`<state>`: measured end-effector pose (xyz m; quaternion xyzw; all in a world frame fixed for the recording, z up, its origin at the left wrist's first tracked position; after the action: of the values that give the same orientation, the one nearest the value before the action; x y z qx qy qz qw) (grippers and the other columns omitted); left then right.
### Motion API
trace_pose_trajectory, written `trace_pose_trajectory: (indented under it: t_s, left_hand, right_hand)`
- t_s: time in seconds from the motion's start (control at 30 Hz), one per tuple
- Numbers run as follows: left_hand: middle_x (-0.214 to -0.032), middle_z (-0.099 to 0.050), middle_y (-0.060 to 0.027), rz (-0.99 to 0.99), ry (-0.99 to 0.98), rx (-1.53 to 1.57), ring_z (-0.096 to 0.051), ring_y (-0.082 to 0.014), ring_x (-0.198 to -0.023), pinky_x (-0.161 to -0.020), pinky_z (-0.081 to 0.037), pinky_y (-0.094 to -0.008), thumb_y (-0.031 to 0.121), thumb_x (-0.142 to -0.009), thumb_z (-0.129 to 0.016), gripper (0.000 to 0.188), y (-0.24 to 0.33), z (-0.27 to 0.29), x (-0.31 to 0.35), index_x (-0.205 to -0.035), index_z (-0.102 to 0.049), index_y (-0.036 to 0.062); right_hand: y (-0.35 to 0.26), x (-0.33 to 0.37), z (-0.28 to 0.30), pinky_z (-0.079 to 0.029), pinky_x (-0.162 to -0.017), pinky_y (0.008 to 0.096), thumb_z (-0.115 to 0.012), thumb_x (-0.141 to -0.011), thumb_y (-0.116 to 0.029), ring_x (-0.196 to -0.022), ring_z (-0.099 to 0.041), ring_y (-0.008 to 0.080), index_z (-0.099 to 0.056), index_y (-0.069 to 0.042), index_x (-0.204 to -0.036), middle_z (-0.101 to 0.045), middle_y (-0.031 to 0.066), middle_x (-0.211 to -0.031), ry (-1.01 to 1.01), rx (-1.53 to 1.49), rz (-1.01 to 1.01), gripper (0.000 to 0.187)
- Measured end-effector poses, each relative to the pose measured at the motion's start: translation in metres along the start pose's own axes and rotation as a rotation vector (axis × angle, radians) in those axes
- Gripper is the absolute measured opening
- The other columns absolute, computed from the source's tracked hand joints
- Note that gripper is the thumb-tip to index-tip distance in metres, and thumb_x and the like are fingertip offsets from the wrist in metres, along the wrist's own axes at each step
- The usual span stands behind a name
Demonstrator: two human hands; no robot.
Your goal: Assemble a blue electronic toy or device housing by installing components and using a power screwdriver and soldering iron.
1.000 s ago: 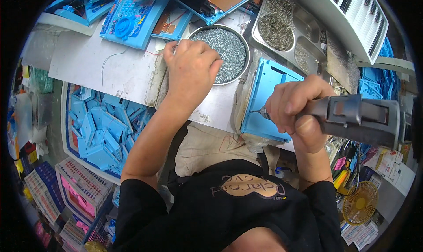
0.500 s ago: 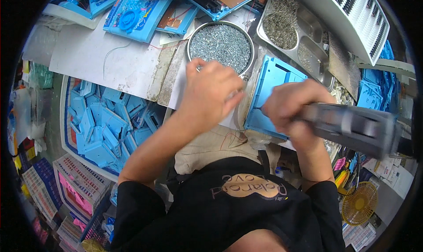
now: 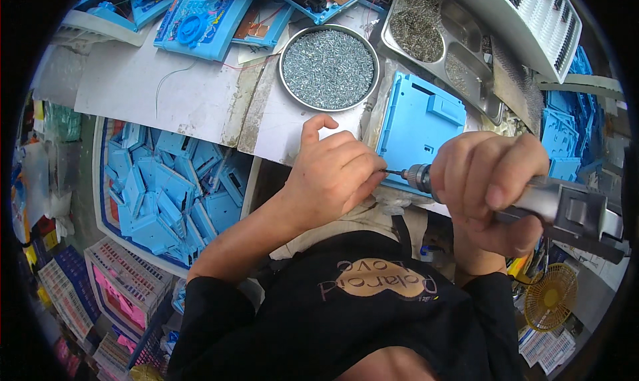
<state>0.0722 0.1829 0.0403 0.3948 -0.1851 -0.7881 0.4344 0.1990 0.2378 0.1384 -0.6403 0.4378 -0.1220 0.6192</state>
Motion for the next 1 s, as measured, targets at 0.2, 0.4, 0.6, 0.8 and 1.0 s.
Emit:
trace_pose_trajectory:
  t_s: [0.2, 0.4, 0.6, 0.8, 1.0]
  left_hand:
    - [-0.122, -0.069, -0.0066, -0.005, -0.109, -0.033, -0.063, -0.0218, -0.11, -0.108, -0.029, -0.0527, 0.016, -0.074, -0.082, 0.046, 0.003, 0.002, -0.003, -0.117, -0.068, 0.0087]
    - [-0.147, -0.058, -0.0081, -0.051, -0.3, 0.008, -0.048, -0.0214, -0.142, -0.115, -0.026, -0.0565, 0.015, -0.071, -0.077, 0.061, -0.003, -0.018, -0.002, -0.131, -0.063, 0.0076]
    - [-0.144, -0.061, -0.0052, -0.014, -0.263, 0.017, -0.05, -0.0174, -0.14, -0.112, -0.031, -0.0543, 0.01, -0.072, -0.073, 0.052, -0.002, -0.016, -0.005, -0.123, -0.067, 0.0078]
    - [-0.135, -0.065, -0.0059, -0.052, -0.278, -0.083, -0.058, -0.0267, -0.126, -0.106, -0.037, -0.0488, 0.011, -0.077, -0.074, 0.045, 0.006, -0.019, -0.027, -0.122, -0.068, 0.0083]
    - [-0.124, -0.069, -0.0033, -0.135, -0.14, -0.098, -0.06, -0.0275, -0.107, -0.096, -0.043, -0.0437, 0.006, -0.079, -0.073, 0.035, 0.032, -0.069, -0.073, -0.114, -0.072, 0.0082]
  right_hand:
    - [0.014, 0.021, 0.002, -0.042, -0.056, 0.0303, -0.085, -0.086, -0.032, -0.059, -0.053, 0.0155, -0.058, -0.006, -0.096, -0.056, 0.0034, -0.068, 0.091, -0.136, -0.107, 0.039]
    - [0.03, 0.034, -0.005, -0.048, -0.056, 0.0323, -0.084, -0.085, -0.017, -0.06, -0.06, 0.0193, -0.058, -0.005, -0.09, -0.061, 0.006, -0.069, 0.047, 0.109, -0.052, 0.029]
    - [0.035, 0.031, -0.02, -0.047, -0.051, 0.0322, -0.081, -0.087, -0.016, -0.052, -0.057, 0.0189, -0.056, -0.005, -0.088, -0.059, 0.0052, -0.063, -0.041, 0.27, 0.09, 0.027]
    - [-0.017, 0.044, 0.045, -0.044, -0.052, 0.0296, -0.076, -0.093, -0.031, -0.052, -0.052, 0.0152, -0.058, -0.004, -0.098, -0.054, 0.0013, -0.061, 0.051, 0.11, 0.076, 0.032]
    - [-0.044, 0.075, 0.12, -0.041, -0.051, 0.0268, -0.066, -0.099, -0.023, -0.054, -0.047, 0.011, -0.057, -0.001, -0.104, -0.053, 0.0013, -0.064, 0.354, 0.071, 0.217, 0.024]
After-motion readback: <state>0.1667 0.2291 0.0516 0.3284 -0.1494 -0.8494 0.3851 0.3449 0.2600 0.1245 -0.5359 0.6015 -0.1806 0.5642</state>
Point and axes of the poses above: each hand's wrist, its own x-axis away from the middle knuckle, its own z-axis out of the back of the hand, y = z × x, the point moved 7 cm from there along -x, towards the middle knuckle
